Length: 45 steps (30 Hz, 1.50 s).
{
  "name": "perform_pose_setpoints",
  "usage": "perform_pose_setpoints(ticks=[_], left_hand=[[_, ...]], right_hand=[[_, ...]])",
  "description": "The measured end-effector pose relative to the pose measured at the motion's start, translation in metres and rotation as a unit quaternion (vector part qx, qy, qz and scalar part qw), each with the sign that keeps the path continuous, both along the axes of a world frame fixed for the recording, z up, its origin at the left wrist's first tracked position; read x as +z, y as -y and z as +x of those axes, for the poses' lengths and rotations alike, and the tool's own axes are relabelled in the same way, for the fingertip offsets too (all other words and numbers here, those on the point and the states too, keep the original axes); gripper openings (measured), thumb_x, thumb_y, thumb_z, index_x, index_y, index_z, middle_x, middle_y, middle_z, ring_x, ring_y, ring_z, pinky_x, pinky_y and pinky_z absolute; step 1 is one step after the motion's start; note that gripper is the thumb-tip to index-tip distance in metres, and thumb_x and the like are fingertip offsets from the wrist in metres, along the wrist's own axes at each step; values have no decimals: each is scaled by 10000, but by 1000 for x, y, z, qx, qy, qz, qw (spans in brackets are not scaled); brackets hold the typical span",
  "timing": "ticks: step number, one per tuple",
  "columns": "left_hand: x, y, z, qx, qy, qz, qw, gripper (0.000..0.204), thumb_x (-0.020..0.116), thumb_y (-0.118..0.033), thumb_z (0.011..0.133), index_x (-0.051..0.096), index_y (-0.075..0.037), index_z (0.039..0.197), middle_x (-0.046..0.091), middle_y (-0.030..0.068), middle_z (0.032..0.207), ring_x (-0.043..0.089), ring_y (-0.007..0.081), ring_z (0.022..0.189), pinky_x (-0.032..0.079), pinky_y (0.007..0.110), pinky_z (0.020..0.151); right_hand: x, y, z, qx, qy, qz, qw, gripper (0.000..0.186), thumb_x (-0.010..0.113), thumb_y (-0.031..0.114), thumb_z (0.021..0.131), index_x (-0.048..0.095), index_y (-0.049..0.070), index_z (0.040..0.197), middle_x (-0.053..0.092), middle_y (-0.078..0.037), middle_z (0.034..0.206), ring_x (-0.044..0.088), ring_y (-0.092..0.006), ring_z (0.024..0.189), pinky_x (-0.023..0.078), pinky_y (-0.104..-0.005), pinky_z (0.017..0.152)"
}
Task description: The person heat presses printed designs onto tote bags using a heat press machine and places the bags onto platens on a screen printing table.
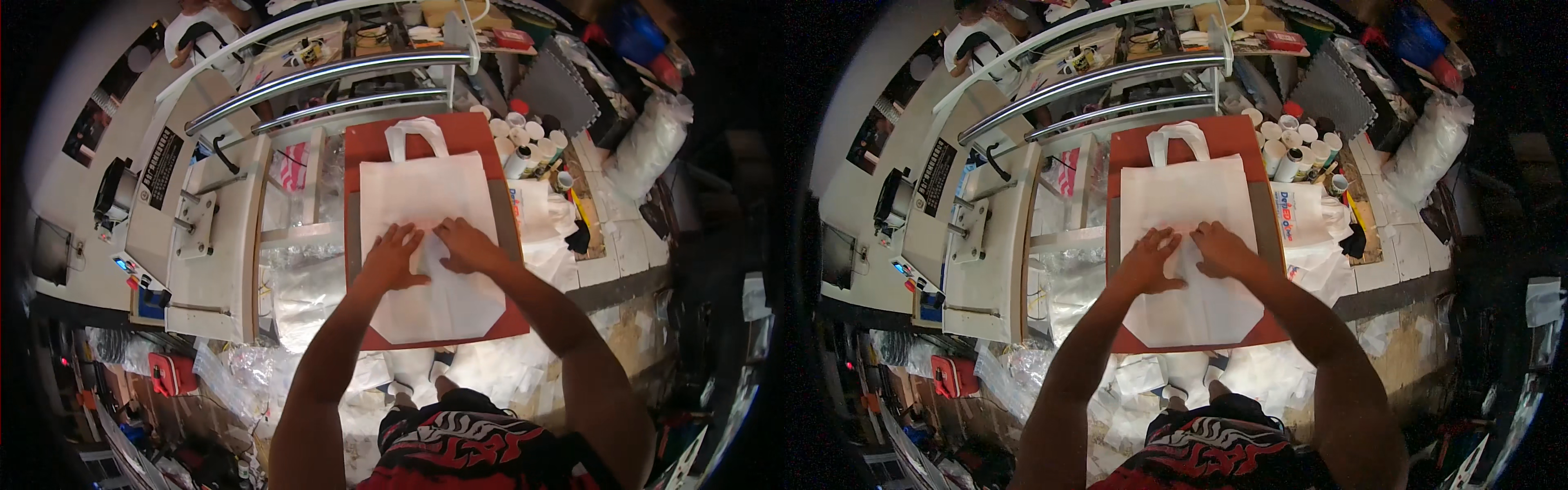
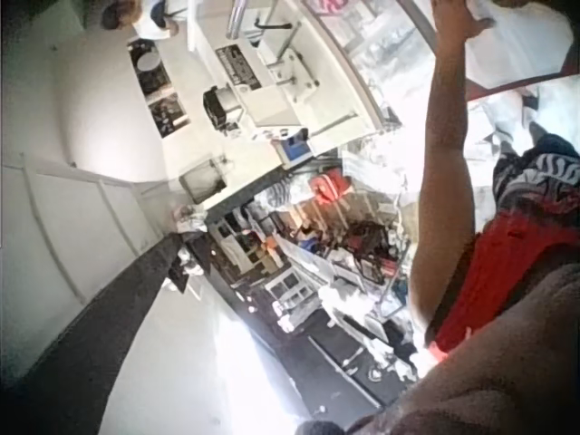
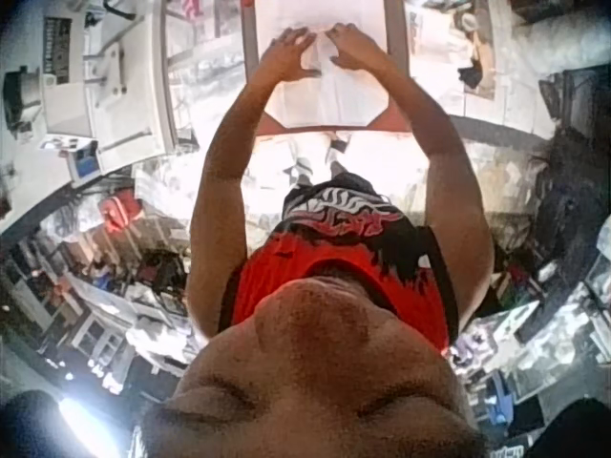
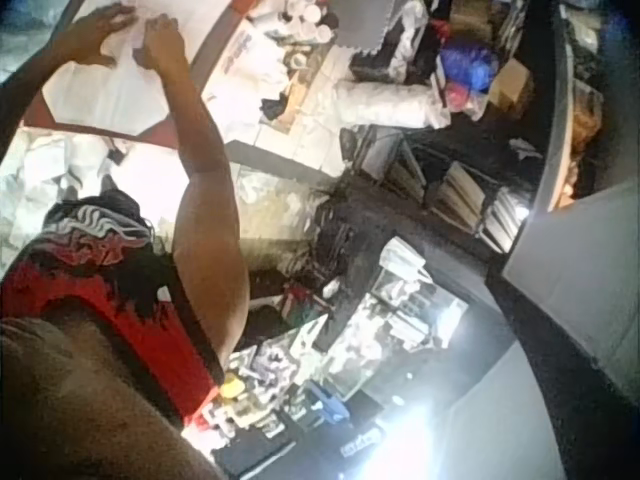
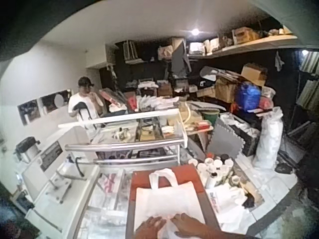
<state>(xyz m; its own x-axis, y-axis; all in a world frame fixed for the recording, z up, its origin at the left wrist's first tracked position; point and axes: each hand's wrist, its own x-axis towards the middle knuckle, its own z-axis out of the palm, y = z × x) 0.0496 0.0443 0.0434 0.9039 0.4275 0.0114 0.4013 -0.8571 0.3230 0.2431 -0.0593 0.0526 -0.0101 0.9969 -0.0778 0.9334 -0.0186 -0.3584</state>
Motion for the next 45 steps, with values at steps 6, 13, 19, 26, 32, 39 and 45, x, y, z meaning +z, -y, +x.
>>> perform_pose_setpoints(ticks=[6,13,19,26,32,39,45], left_hand=[[4,-17,-23,-20,-79,-42,996,1127,879,-480,519,359,-143,1460,347,106,1487,278,341,1411,333,540,1089],[27,-20,-30,18,-210,26,977,1367,892,-525,462,148,-81,1519,194,75,1573,239,305,1438,292,528,1120],[28,-20,-30,11,-245,27,969,1408,892,-533,441,117,-86,1529,103,102,1605,173,322,1463,217,530,1156],[43,-17,-19,-5,-195,10,981,1366,883,-513,453,159,-58,1518,124,179,1588,152,411,1448,188,526,1164],[-2,-28,-12,-91,52,-51,993,1156,885,-443,516,338,-41,1453,316,191,1513,321,460,1350,288,511,1116],[30,8,-6,-13,-177,-24,984,1451,932,-428,371,117,-122,1533,72,102,1609,136,396,1456,280,688,1047],[25,-4,-31,11,-187,-23,982,1491,939,-422,347,89,-131,1537,38,98,1614,89,357,1475,238,668,1084]], right_hand=[[27,13,18,-36,29,-101,994,800,839,288,618,494,-25,1269,467,-155,1253,463,-335,1180,490,-435,955],[15,41,33,-35,75,-67,994,1117,897,372,520,347,-16,1411,413,-157,1354,406,-339,1267,446,-420,1006],[29,41,29,-21,94,-94,991,1166,901,397,481,340,-42,1404,396,-185,1371,415,-348,1261,421,-431,1022],[29,42,30,-24,68,-88,994,1061,861,343,544,361,-56,1392,434,-222,1340,453,-364,1225,434,-427,1004],[14,-17,5,81,20,28,996,967,860,327,570,428,-28,1360,473,-216,1317,490,-392,1166,443,-462,983],[13,13,-1,41,73,-54,995,1254,940,367,331,382,-6,1390,400,-173,1377,411,-399,1241,462,-466,990],[20,34,14,21,66,-37,997,1321,922,438,331,330,-60,1402,383,-200,1379,401,-386,1260,407,-447,1049]])
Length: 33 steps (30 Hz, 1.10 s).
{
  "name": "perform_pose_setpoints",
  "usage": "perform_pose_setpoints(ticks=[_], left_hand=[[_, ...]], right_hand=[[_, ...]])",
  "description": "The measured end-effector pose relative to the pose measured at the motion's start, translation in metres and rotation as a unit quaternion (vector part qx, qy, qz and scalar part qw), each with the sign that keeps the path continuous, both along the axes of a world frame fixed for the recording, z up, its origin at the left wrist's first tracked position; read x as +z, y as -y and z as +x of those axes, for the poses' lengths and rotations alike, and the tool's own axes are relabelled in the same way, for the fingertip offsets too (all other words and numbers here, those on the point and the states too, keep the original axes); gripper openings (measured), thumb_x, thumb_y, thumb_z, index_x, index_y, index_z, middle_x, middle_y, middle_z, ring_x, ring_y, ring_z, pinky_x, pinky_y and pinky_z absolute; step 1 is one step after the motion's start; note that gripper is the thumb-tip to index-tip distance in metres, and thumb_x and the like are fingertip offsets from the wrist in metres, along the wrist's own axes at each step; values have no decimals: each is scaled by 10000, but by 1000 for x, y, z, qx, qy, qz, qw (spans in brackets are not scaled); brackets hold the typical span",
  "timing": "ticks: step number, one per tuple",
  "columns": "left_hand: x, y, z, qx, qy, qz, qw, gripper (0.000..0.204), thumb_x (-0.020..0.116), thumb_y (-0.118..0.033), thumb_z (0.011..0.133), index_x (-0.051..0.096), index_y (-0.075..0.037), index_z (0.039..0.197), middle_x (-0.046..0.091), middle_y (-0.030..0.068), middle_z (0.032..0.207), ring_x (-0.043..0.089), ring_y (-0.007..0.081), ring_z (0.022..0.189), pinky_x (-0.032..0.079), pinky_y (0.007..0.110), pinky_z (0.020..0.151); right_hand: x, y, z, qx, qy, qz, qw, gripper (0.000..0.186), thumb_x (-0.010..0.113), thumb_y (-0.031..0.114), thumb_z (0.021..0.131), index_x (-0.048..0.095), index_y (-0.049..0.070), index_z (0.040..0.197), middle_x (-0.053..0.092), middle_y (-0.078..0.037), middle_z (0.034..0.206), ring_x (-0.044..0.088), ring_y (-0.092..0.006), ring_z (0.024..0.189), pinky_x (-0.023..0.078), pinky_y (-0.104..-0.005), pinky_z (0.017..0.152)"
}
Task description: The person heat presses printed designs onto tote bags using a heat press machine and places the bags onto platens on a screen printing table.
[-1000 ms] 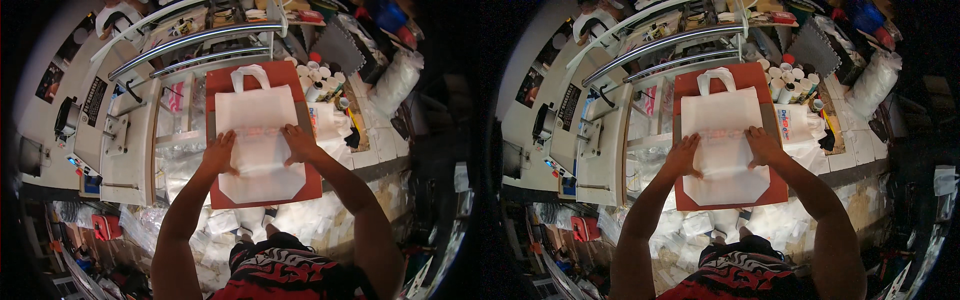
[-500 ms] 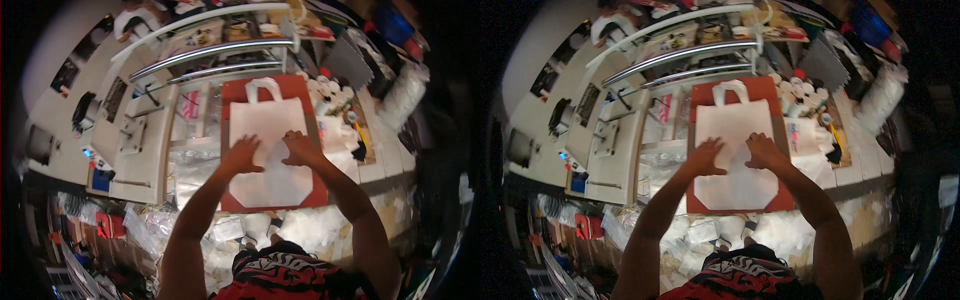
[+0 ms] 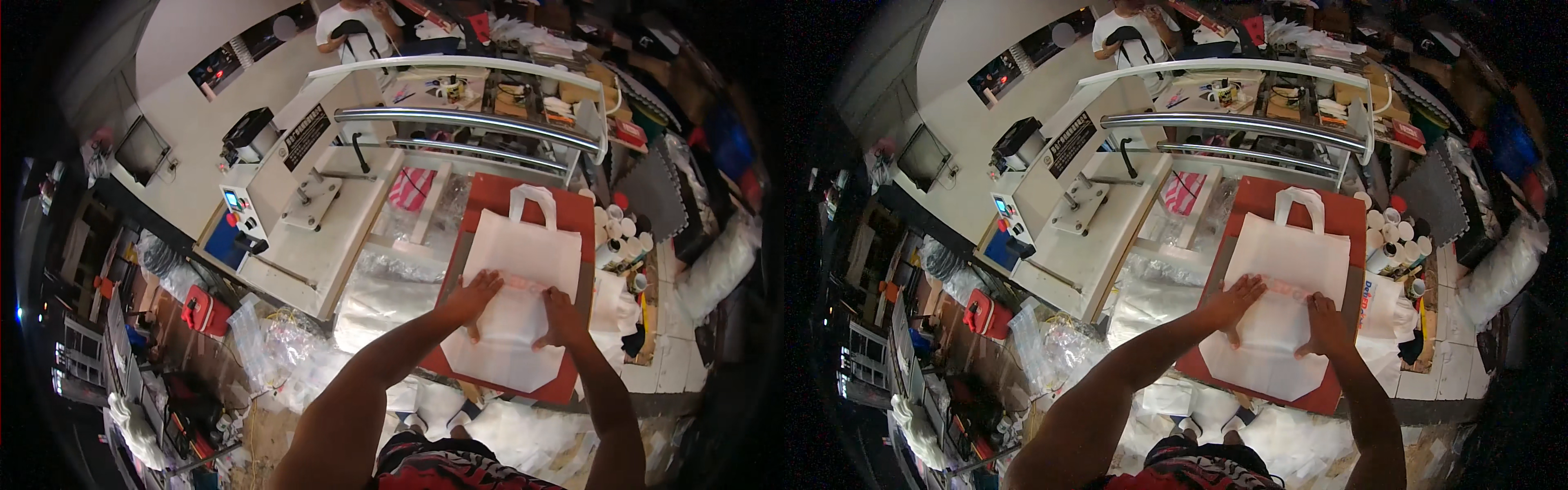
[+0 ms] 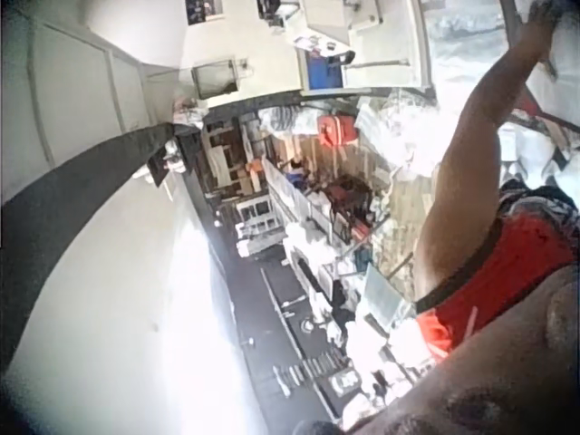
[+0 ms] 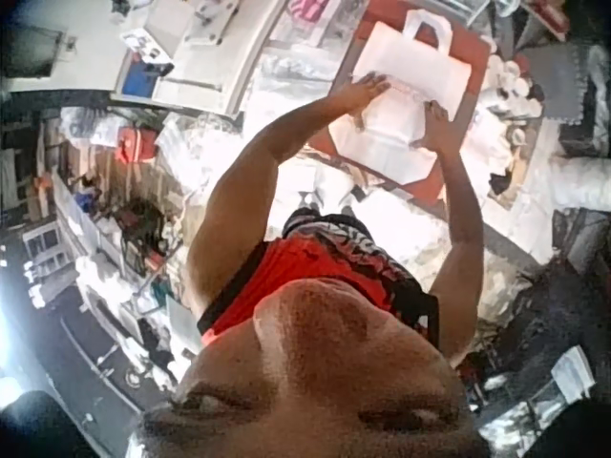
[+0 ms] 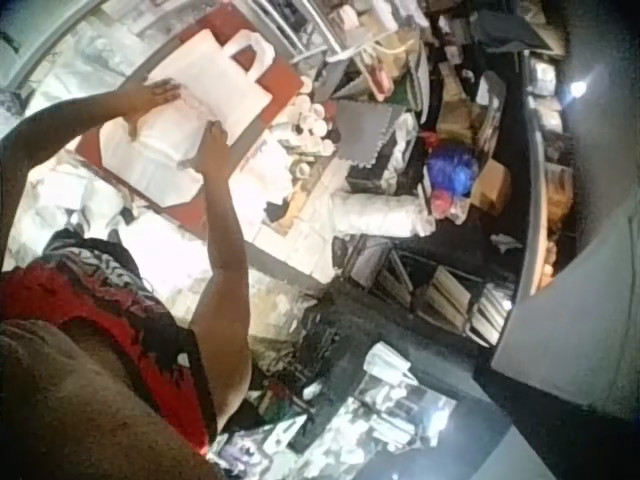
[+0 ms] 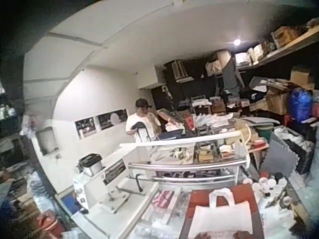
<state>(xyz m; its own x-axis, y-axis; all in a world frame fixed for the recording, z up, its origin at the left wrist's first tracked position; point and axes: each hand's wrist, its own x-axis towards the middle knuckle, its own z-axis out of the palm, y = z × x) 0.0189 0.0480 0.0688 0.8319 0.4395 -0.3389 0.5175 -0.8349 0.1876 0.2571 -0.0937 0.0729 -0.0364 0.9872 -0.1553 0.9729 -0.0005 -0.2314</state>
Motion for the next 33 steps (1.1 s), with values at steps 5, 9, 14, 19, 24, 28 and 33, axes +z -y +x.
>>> perform_pose_setpoints(ticks=[5,9,14,19,24,28,33], left_hand=[[-6,-11,-14,8,-4,13,1000,1534,960,-391,284,109,-115,1529,48,91,1615,106,342,1476,210,649,1108],[-8,-11,3,-31,-51,60,996,1575,939,-486,270,87,-92,1534,104,107,1608,142,346,1469,177,634,1117],[-3,-19,-5,-38,-71,120,990,1585,893,-589,264,104,-48,1527,109,171,1597,171,400,1449,202,583,1127],[8,-16,8,-53,-102,108,987,1566,912,-566,297,92,-43,1524,103,155,1600,151,401,1454,181,556,1156],[29,-8,-10,-36,-12,59,998,1526,914,-553,308,143,-24,1513,119,198,1585,158,430,1442,194,568,1147],[52,-5,-84,65,174,-19,982,1248,894,-470,539,231,8,1481,208,245,1547,225,460,1408,239,528,1139],[-25,43,-249,297,332,57,894,664,716,-178,842,384,7,1387,421,248,1407,393,434,1314,348,461,1083]], right_hand=[[-7,13,11,-18,-6,-13,1000,1365,920,458,321,301,-53,1424,289,-210,1488,300,-395,1370,323,-462,1110],[-4,13,13,-43,41,-76,995,1411,908,527,342,245,-15,1463,265,-200,1511,259,-379,1402,325,-504,1102],[-9,-7,-3,-29,73,-52,996,1287,927,447,380,314,-24,1409,299,-187,1465,299,-365,1367,351,-598,1035],[5,-4,-8,-47,87,-77,992,1219,923,392,417,337,-34,1398,326,-190,1443,319,-370,1352,356,-579,1034],[33,13,-5,-60,47,-43,996,1064,906,402,489,437,-32,1341,349,-195,1455,345,-374,1347,375,-513,1041],[66,70,17,-174,-300,46,937,612,813,313,729,587,-11,1196,592,-111,1206,577,-210,1105,478,-353,928],[-71,207,73,-544,-533,321,562,181,566,232,915,608,78,829,553,-11,717,542,-104,667,463,-247,623]])
